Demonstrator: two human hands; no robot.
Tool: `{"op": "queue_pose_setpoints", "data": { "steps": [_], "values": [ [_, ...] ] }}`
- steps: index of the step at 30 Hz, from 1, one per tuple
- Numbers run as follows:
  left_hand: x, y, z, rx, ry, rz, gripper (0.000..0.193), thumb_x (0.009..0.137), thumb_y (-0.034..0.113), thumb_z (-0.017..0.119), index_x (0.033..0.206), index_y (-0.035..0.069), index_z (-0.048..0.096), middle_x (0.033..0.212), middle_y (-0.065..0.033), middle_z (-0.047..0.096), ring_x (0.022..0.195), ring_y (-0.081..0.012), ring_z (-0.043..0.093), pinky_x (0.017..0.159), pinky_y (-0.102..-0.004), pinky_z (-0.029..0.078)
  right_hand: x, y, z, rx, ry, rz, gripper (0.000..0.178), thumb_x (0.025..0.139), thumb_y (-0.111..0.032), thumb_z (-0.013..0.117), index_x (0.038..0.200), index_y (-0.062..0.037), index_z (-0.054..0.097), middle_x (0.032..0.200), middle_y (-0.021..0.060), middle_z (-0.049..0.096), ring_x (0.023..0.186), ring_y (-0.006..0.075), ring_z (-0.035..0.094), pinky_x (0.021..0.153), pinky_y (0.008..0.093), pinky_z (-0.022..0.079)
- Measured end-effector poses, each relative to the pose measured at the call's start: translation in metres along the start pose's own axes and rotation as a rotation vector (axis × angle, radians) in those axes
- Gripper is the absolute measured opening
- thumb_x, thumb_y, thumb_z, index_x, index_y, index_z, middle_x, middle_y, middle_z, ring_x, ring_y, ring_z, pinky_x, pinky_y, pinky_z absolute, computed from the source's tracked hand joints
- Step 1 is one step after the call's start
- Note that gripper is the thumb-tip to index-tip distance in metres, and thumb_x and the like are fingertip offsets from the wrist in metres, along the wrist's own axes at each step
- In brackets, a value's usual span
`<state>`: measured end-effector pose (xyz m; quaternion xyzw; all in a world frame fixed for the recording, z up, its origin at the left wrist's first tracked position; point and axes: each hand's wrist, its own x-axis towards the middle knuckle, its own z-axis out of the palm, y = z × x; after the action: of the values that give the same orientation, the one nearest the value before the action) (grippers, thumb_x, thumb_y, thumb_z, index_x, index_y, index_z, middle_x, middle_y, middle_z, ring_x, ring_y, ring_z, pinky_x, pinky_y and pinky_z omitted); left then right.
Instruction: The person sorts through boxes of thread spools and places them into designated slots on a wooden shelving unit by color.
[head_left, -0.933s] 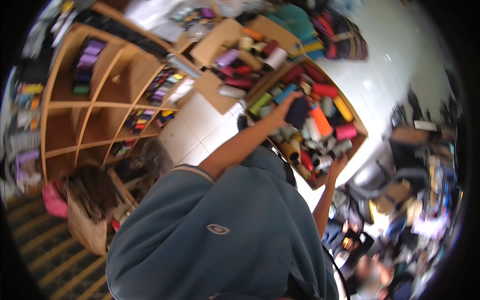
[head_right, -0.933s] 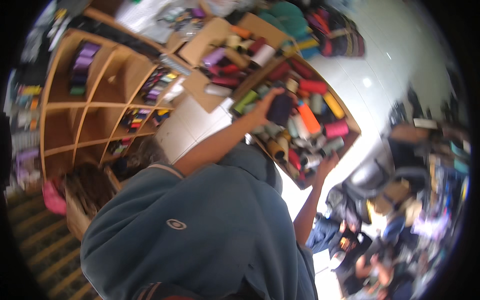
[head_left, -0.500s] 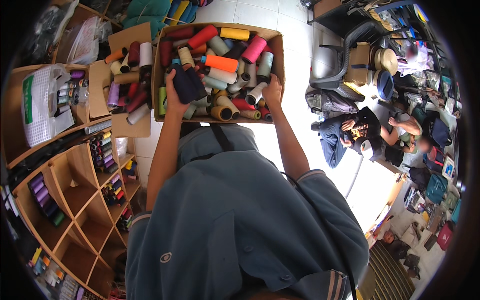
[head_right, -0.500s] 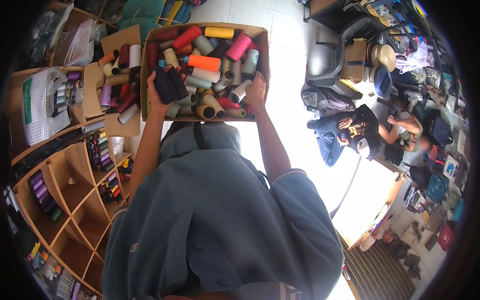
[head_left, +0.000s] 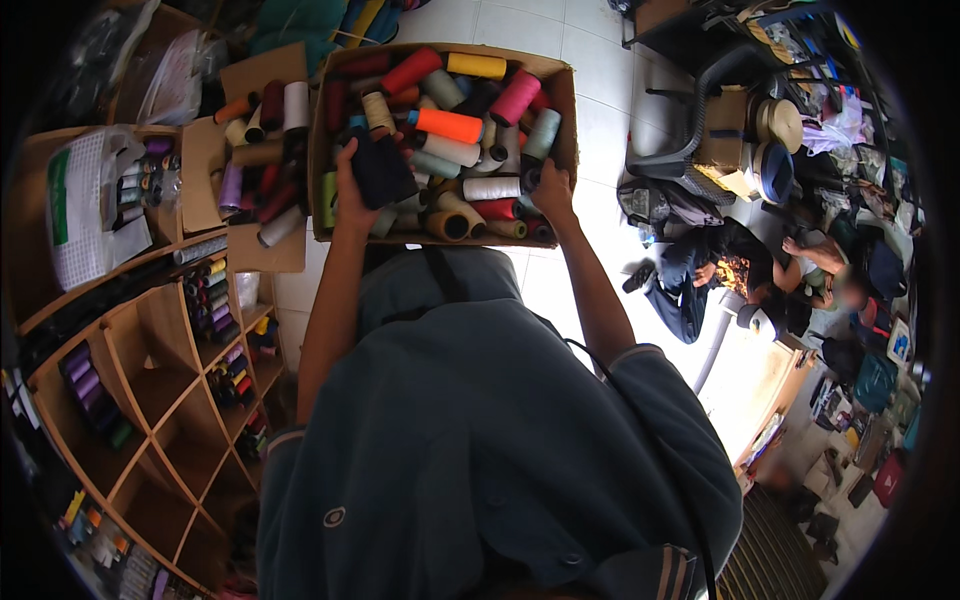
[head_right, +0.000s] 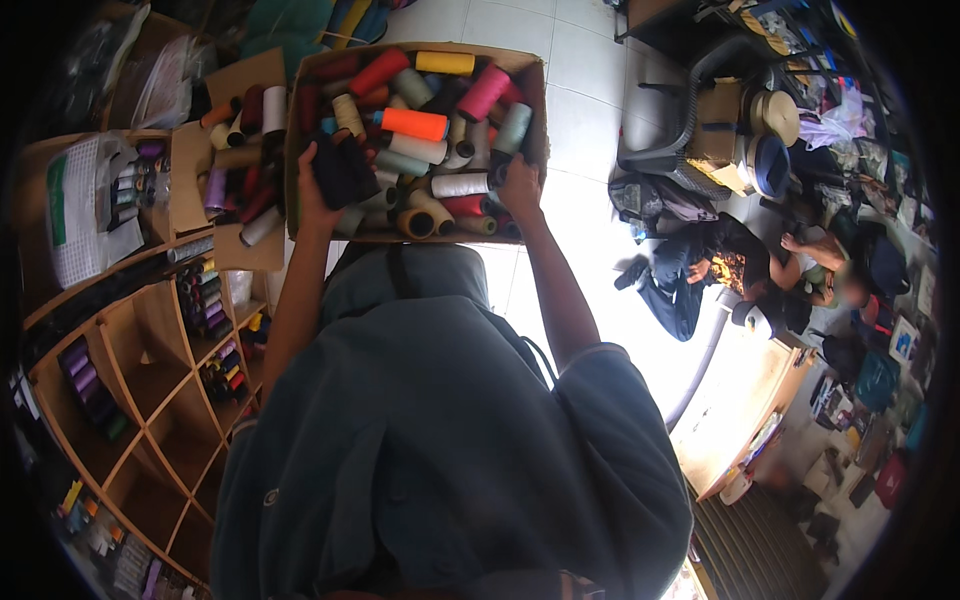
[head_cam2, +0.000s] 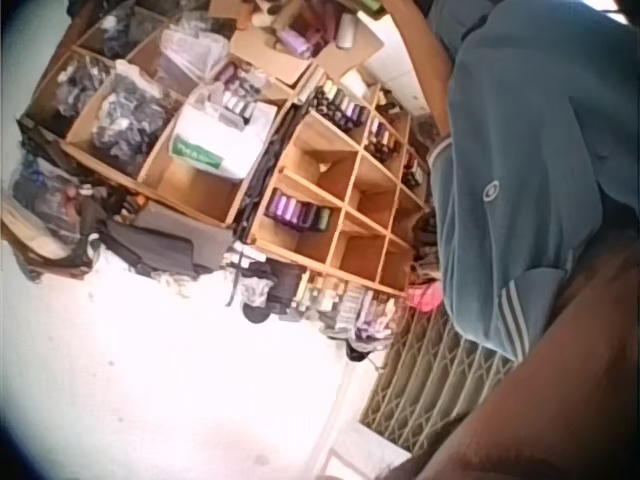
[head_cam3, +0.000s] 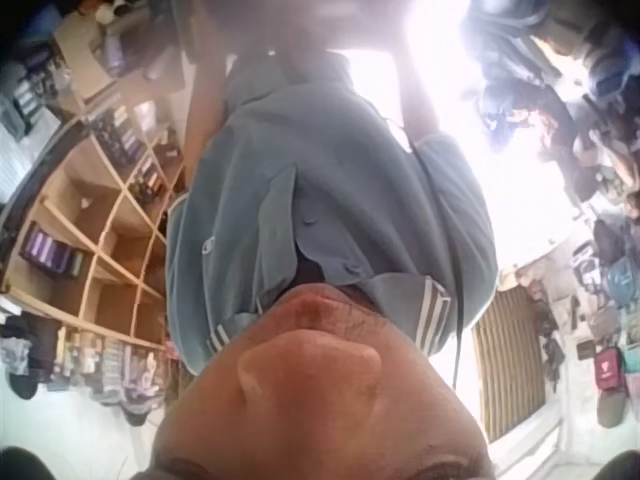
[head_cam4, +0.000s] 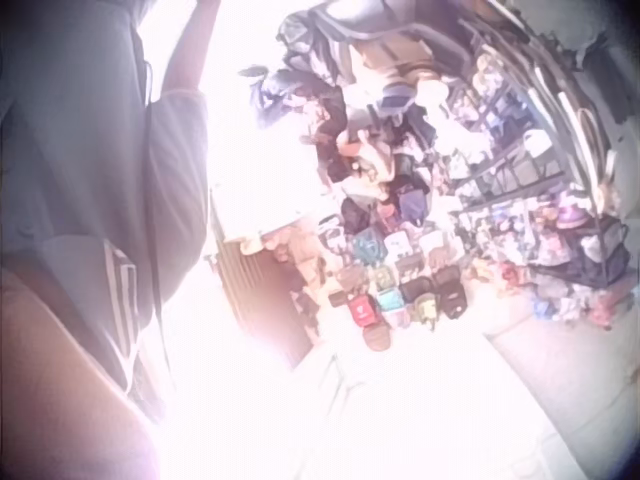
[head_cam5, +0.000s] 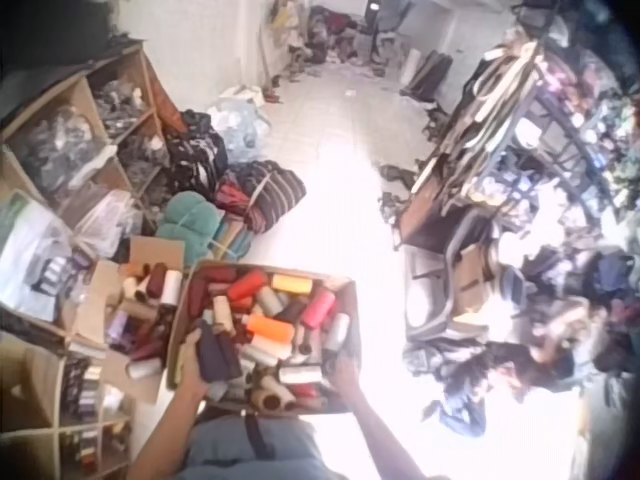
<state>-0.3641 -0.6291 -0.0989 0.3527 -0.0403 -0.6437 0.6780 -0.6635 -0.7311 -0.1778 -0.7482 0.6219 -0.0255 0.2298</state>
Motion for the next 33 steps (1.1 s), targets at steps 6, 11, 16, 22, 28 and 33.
{"op": "queue_pose_setpoints", "data": {
  "steps": [6,11,16,22,28,33],
  "values": [
    [0.003,-0.003,0.001,-0.041,-0.021,0.001,0.053,0.089,0.048,0.048,0.119,0.005,0.052,0.115,-0.0147,0.058,0.101,-0.0301,0.060,0.087,-0.0463,0.049,0.001,0.006,0.002,0.054,0.008,-0.050,0.044,0.069,-0.010,0.070,0.105,-0.0003,0.046,0.098,0.0239,0.058,0.101,0.0440,0.054,0.083,0.0511,0.047],
    [0.001,-0.001,-0.002,-0.058,-0.026,0.009,0.053,0.089,0.048,0.048,0.119,0.005,0.052,0.113,-0.0144,0.059,0.100,-0.0295,0.060,0.086,-0.0459,0.049,-0.015,-0.016,-0.020,-0.035,0.175,-0.145,0.049,0.070,-0.017,0.072,0.108,-0.0016,0.046,0.098,0.0213,0.056,0.098,0.0410,0.057,0.082,0.0503,0.048],
    [-0.009,0.003,-0.006,0.056,-0.004,-0.030,0.052,0.090,0.046,0.048,0.120,0.004,0.053,0.112,-0.0132,0.059,0.098,-0.0286,0.061,0.085,-0.0424,0.051,0.004,-0.009,-0.031,-0.037,-0.090,-0.062,0.045,0.074,-0.019,0.067,0.112,-0.0033,0.050,0.101,0.0193,0.054,0.100,0.0391,0.055,0.086,0.0491,0.045],
    [-0.014,-0.002,-0.017,0.133,0.003,-0.050,0.054,0.091,0.045,0.046,0.122,0.002,0.051,0.116,-0.0136,0.058,0.098,-0.0272,0.062,0.084,-0.0408,0.052,0.042,-0.041,-0.046,-0.146,0.176,-0.472,0.047,0.072,-0.009,0.061,0.118,-0.0080,0.052,0.114,0.0145,0.052,0.107,0.0349,0.052,0.089,0.0469,0.045],
    [-0.028,-0.007,-0.019,0.070,-0.038,-0.055,0.056,0.092,0.048,0.045,0.125,0.002,0.049,0.118,-0.0163,0.058,0.101,-0.0296,0.061,0.089,-0.0424,0.050,0.066,-0.072,-0.044,-0.365,0.159,-0.471,0.041,0.069,-0.005,0.060,0.110,-0.0099,0.063,0.114,0.0095,0.052,0.101,0.0322,0.050,0.076,0.0450,0.045],
    [-0.043,-0.002,-0.032,-0.041,0.035,0.047,0.059,0.091,0.051,0.043,0.125,0.003,0.048,0.120,-0.0182,0.055,0.107,-0.0341,0.058,0.094,-0.0462,0.047,0.060,-0.086,-0.030,-0.236,0.261,-0.510,0.014,0.070,-0.008,0.061,0.083,-0.0061,0.066,0.094,0.0105,0.057,0.091,0.0315,0.053,0.070,0.0450,0.044]
  ]
}}
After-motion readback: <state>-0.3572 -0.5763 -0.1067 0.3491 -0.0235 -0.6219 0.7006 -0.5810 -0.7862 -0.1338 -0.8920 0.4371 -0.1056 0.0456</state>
